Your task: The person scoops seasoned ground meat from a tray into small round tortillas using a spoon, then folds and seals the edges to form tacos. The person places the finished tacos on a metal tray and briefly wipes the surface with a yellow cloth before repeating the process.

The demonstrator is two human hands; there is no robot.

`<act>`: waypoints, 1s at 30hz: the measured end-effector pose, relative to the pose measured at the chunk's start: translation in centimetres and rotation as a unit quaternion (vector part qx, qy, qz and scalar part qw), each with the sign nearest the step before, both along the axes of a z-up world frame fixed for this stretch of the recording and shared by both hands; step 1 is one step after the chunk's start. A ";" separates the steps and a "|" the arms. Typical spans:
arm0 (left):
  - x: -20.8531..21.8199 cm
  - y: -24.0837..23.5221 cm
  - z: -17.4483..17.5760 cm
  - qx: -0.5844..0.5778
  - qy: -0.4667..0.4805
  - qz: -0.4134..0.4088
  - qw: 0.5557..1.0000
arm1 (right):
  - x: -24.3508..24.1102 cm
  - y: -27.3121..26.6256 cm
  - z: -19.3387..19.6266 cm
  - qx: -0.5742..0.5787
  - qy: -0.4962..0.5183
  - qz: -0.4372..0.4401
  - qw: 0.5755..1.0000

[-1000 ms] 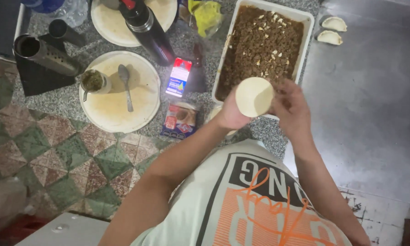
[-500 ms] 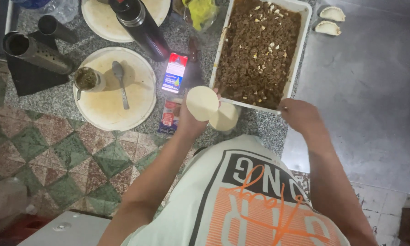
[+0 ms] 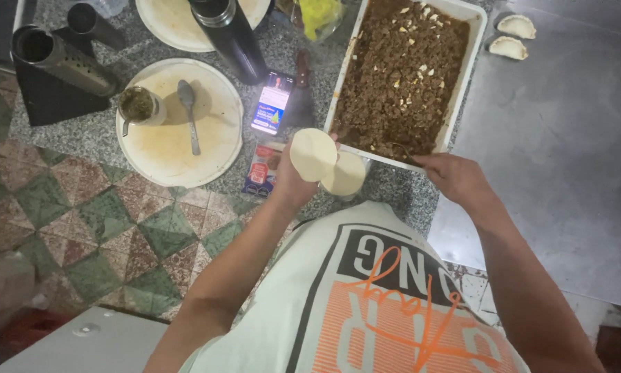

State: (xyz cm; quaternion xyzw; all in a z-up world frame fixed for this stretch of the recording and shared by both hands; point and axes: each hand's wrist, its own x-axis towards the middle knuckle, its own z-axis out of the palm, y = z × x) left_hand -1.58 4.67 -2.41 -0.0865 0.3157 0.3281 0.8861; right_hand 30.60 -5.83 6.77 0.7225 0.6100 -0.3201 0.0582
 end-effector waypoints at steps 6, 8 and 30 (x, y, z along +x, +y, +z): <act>0.1 -0.2 1.0 -0.021 0.014 0.007 1.000 | 0.1 1.2 -1.5 -0.065 0.070 -0.034 0.995; 0.1 -0.2 0.8 -0.029 0.012 0.027 0.999 | -0.4 1.4 -0.9 -0.078 0.136 -0.085 0.984; 1.6 0.6 4.8 0.032 0.066 0.010 0.997 | 0.3 2.8 -3.2 -0.046 0.278 -0.195 0.939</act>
